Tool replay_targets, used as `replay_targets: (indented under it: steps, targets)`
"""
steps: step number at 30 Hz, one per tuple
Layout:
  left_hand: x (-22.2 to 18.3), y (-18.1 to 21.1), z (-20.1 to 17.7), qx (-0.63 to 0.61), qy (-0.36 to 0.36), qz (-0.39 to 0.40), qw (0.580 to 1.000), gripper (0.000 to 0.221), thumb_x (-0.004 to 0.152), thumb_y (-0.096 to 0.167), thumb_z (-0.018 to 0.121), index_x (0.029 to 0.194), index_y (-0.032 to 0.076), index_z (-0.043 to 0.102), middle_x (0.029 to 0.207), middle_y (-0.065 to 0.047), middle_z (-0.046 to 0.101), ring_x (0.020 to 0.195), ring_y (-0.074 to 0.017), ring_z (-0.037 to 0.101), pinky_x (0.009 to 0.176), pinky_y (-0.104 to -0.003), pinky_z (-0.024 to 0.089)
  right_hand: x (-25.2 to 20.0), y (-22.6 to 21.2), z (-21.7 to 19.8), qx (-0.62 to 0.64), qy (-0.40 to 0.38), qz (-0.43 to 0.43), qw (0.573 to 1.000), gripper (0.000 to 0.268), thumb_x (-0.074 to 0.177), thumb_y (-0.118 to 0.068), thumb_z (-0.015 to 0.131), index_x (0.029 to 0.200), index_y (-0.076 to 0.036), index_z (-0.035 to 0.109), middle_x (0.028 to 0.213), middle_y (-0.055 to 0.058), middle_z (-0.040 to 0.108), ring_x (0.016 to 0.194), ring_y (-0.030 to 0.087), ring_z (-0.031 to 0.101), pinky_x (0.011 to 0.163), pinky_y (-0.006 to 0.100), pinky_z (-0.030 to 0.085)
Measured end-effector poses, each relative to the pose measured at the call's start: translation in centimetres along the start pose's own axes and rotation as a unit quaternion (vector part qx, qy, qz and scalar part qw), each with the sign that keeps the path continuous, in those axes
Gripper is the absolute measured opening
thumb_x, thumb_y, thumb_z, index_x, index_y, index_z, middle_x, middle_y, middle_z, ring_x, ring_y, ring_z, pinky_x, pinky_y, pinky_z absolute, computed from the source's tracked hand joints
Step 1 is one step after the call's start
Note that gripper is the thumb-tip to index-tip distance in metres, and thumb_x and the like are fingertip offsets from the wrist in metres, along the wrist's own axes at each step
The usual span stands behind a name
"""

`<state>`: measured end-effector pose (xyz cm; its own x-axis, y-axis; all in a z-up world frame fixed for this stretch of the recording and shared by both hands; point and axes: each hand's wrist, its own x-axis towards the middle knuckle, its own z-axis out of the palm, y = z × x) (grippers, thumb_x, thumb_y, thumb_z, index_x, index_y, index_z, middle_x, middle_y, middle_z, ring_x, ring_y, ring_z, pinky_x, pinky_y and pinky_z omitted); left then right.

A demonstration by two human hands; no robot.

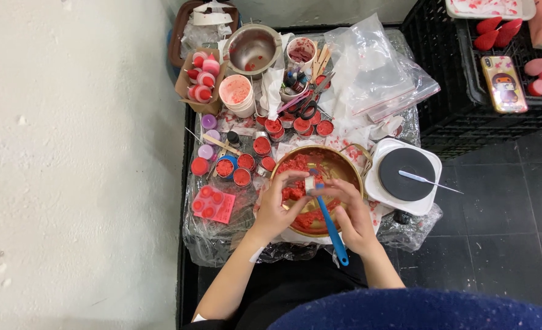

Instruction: Mixing a red substance in a bowl and filling small containers as part of a cosmetic or craft production process.

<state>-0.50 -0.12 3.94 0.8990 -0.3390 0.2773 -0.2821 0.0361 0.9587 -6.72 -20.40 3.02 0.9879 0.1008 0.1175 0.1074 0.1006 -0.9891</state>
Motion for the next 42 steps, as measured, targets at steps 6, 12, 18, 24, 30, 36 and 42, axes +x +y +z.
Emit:
replay_targets:
  steps: [6, 12, 18, 24, 30, 36, 42]
  targets:
    - [0.1, -0.1, -0.1, 0.015, 0.025, -0.011, 1.0, 0.049, 0.089, 0.004, 0.079, 0.131, 0.002, 0.054, 0.132, -0.013, 0.067, 0.127, -0.0238, 0.066, 0.11, -0.037, 0.053, -0.7, 2.5, -1.2, -0.109, 0.061, -0.101, 0.987, 0.034, 0.107, 0.002, 0.045, 0.141, -0.002, 0.048, 0.121, 0.016, 0.071, 0.118, 0.025, 0.07, 0.112, 0.038, 0.049]
    - [0.0, 0.6, -0.1, 0.05, 0.013, 0.001, 0.999, 0.05, 0.087, 0.003, 0.081, 0.13, 0.002, 0.055, 0.13, -0.013, 0.067, 0.126, -0.0241, 0.066, 0.11, -0.038, 0.052, 1.2, -0.8, 0.4, -0.266, 0.075, -0.18, 0.944, 0.036, 0.098, 0.01, 0.056, 0.132, -0.003, 0.051, 0.126, 0.01, 0.072, 0.131, 0.027, 0.06, 0.114, 0.039, 0.044]
    - [-0.2, 0.3, -0.1, 0.013, -0.019, -0.024, 0.999, 0.05, 0.088, 0.002, 0.076, 0.133, 0.003, 0.054, 0.133, -0.011, 0.066, 0.127, -0.0225, 0.065, 0.109, -0.036, 0.052, 1.3, -1.7, 0.8, -0.328, 0.061, -0.179, 0.926, 0.042, 0.09, 0.006, 0.062, 0.129, -0.005, 0.056, 0.127, 0.013, 0.069, 0.131, 0.031, 0.056, 0.111, 0.042, 0.046]
    - [-0.2, 0.2, 0.1, 0.041, -0.025, -0.02, 0.999, 0.046, 0.09, 0.003, 0.077, 0.132, 0.003, 0.056, 0.132, -0.011, 0.068, 0.126, -0.0227, 0.066, 0.109, -0.036, 0.051, 0.9, -0.2, -0.1, -0.365, 0.071, -0.174, 0.912, 0.035, 0.086, 0.007, 0.063, 0.118, -0.007, 0.067, 0.121, 0.019, 0.064, 0.122, 0.036, 0.058, 0.105, 0.043, 0.046]
    - [-0.4, -0.4, 0.2, 0.104, 0.019, -0.008, 0.994, 0.05, 0.089, 0.009, 0.079, 0.132, 0.003, 0.054, 0.131, -0.011, 0.066, 0.124, -0.0242, 0.064, 0.106, -0.037, 0.049, 0.6, 0.1, 0.1, -0.258, 0.121, -0.147, 0.947, 0.027, 0.094, 0.001, 0.063, 0.12, -0.01, 0.062, 0.112, 0.007, 0.074, 0.112, 0.025, 0.07, 0.1, 0.036, 0.054]
    - [-0.2, 0.1, -0.1, 0.126, 0.02, -0.012, 0.992, 0.051, 0.087, 0.01, 0.079, 0.131, 0.005, 0.055, 0.13, -0.01, 0.067, 0.124, -0.0245, 0.064, 0.105, -0.036, 0.049, 1.3, -0.4, 0.5, -0.442, 0.141, -0.136, 0.875, 0.023, 0.079, -0.007, 0.083, 0.101, -0.014, 0.079, 0.1, 0.002, 0.076, 0.096, 0.023, 0.068, 0.086, 0.036, 0.053]
    - [-0.1, 0.6, -0.2, 0.173, -0.001, 0.014, 0.985, 0.055, 0.084, 0.009, 0.078, 0.134, 0.007, 0.055, 0.127, -0.008, 0.068, 0.125, -0.026, 0.062, 0.109, -0.039, 0.046, 2.1, -1.8, 1.5, -0.437, 0.155, -0.133, 0.876, 0.031, 0.074, -0.012, 0.084, 0.103, -0.014, 0.074, 0.096, 0.003, 0.073, 0.091, 0.025, 0.062, 0.08, 0.038, 0.052]
